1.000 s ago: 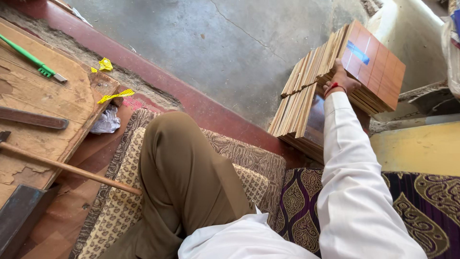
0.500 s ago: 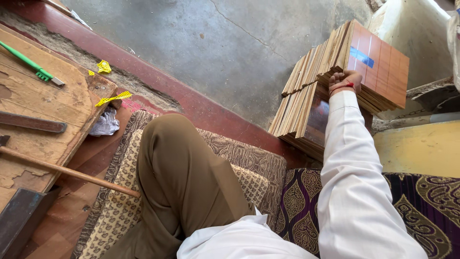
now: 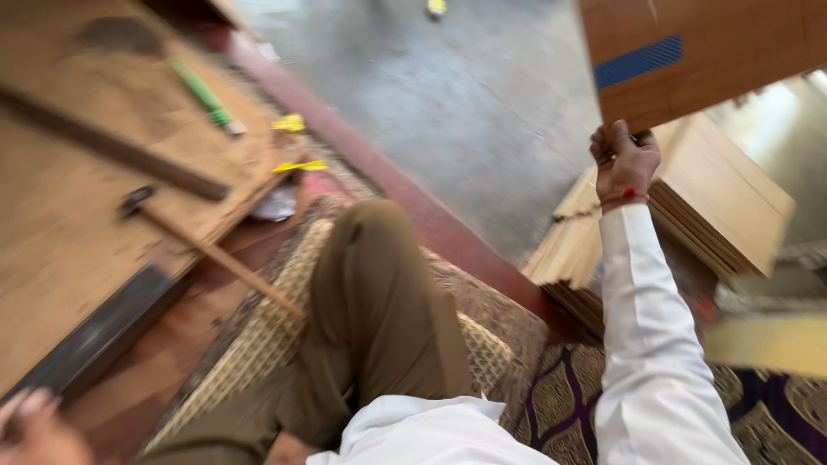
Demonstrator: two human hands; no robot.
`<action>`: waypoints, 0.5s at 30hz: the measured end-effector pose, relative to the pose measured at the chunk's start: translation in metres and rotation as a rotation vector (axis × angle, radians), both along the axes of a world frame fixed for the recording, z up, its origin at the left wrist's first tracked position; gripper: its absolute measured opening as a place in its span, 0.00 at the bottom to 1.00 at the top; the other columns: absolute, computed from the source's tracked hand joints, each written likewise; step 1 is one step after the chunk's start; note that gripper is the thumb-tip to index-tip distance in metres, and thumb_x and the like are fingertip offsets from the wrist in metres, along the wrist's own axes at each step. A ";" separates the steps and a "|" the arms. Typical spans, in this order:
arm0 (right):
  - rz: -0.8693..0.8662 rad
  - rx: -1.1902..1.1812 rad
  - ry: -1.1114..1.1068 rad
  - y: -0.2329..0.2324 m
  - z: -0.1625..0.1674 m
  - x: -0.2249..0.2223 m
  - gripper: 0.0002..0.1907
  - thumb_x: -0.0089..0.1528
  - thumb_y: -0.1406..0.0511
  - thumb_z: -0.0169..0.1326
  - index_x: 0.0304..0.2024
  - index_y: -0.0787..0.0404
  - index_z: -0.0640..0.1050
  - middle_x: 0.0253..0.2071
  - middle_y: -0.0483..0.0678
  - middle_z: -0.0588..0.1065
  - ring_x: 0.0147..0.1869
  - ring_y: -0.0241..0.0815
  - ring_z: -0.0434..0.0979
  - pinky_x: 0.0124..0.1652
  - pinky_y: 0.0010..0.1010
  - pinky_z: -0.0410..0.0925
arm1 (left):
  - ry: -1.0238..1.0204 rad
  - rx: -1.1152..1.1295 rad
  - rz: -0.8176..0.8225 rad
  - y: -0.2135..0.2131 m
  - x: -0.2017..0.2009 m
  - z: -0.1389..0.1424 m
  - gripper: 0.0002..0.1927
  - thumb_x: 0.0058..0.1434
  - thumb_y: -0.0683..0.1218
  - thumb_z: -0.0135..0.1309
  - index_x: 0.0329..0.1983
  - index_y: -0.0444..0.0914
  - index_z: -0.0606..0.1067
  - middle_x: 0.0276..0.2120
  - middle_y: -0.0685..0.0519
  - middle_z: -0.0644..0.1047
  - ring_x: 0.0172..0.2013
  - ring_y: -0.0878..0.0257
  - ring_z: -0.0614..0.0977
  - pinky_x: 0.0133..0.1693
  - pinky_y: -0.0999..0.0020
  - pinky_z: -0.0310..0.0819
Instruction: The person assembles wooden picture frames by hammering nails into the corners using a hammer and metal block. They handle multiple frames, flip them, and apply red decorative tape to the edges. The person also uses a ruler and utility knife to measure and trim the tape.
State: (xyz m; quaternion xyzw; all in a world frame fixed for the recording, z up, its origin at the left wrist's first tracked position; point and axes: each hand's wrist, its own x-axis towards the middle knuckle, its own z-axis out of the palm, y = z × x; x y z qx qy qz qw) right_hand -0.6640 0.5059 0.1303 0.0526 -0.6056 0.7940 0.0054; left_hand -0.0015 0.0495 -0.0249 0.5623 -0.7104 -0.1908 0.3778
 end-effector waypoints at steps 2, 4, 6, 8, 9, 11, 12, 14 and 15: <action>0.270 0.058 0.048 -0.062 0.010 0.033 0.07 0.68 0.69 0.59 0.46 0.66 0.74 0.36 0.51 0.77 0.36 0.43 0.79 0.36 0.31 0.72 | 0.035 -0.130 -0.031 0.021 -0.013 0.019 0.07 0.64 0.38 0.65 0.44 0.35 0.83 0.45 0.46 0.82 0.49 0.51 0.83 0.56 0.60 0.76; 0.526 0.064 -0.005 -0.117 0.014 0.082 0.10 0.69 0.68 0.57 0.50 0.68 0.75 0.40 0.52 0.79 0.39 0.43 0.81 0.39 0.31 0.74 | 0.087 -0.241 -0.107 0.042 -0.031 0.044 0.07 0.63 0.38 0.65 0.44 0.36 0.83 0.45 0.46 0.82 0.49 0.51 0.83 0.56 0.59 0.76; 0.778 0.036 -0.037 -0.169 0.016 0.126 0.13 0.69 0.67 0.57 0.54 0.69 0.76 0.41 0.53 0.79 0.39 0.42 0.80 0.40 0.30 0.73 | 0.069 -0.323 -0.150 0.064 -0.050 0.076 0.08 0.62 0.39 0.67 0.44 0.37 0.83 0.46 0.45 0.82 0.50 0.48 0.83 0.55 0.57 0.77; 0.977 0.037 -0.091 -0.213 0.009 0.171 0.15 0.70 0.66 0.57 0.55 0.69 0.76 0.41 0.53 0.79 0.39 0.42 0.80 0.41 0.31 0.73 | 0.166 -0.374 -0.296 0.079 -0.070 0.108 0.11 0.62 0.38 0.65 0.47 0.35 0.79 0.48 0.45 0.79 0.51 0.47 0.80 0.56 0.54 0.76; 1.049 0.046 -0.120 -0.234 0.004 0.193 0.15 0.69 0.66 0.57 0.55 0.69 0.76 0.41 0.53 0.79 0.39 0.42 0.80 0.40 0.31 0.73 | 0.108 -0.447 -0.303 0.087 -0.075 0.123 0.12 0.62 0.38 0.65 0.48 0.35 0.79 0.49 0.45 0.78 0.51 0.47 0.80 0.55 0.53 0.75; 1.176 0.051 -0.152 -0.265 -0.002 0.231 0.15 0.69 0.65 0.58 0.54 0.69 0.76 0.41 0.53 0.79 0.39 0.42 0.80 0.40 0.33 0.74 | 0.071 -0.601 -0.340 0.092 -0.083 0.147 0.18 0.63 0.38 0.65 0.55 0.38 0.76 0.53 0.48 0.77 0.53 0.49 0.79 0.57 0.52 0.73; 1.232 0.042 -0.164 -0.277 -0.006 0.251 0.15 0.68 0.65 0.58 0.54 0.69 0.76 0.40 0.52 0.79 0.39 0.42 0.80 0.41 0.34 0.75 | 0.083 -0.646 -0.375 0.092 -0.083 0.156 0.21 0.65 0.38 0.64 0.60 0.39 0.73 0.55 0.49 0.76 0.56 0.49 0.79 0.59 0.53 0.72; 1.325 0.017 -0.215 -0.293 -0.011 0.285 0.15 0.68 0.65 0.58 0.54 0.69 0.77 0.40 0.52 0.79 0.38 0.41 0.80 0.40 0.33 0.75 | -0.004 -0.660 -0.363 0.093 -0.078 0.166 0.26 0.67 0.39 0.63 0.66 0.37 0.69 0.61 0.47 0.73 0.61 0.50 0.76 0.66 0.51 0.67; 1.360 0.000 -0.256 -0.298 -0.010 0.300 0.15 0.68 0.66 0.58 0.54 0.68 0.76 0.41 0.52 0.79 0.38 0.42 0.80 0.39 0.32 0.74 | -0.043 -0.664 -0.367 0.091 -0.074 0.169 0.29 0.67 0.40 0.63 0.70 0.37 0.66 0.65 0.47 0.71 0.64 0.50 0.75 0.69 0.50 0.65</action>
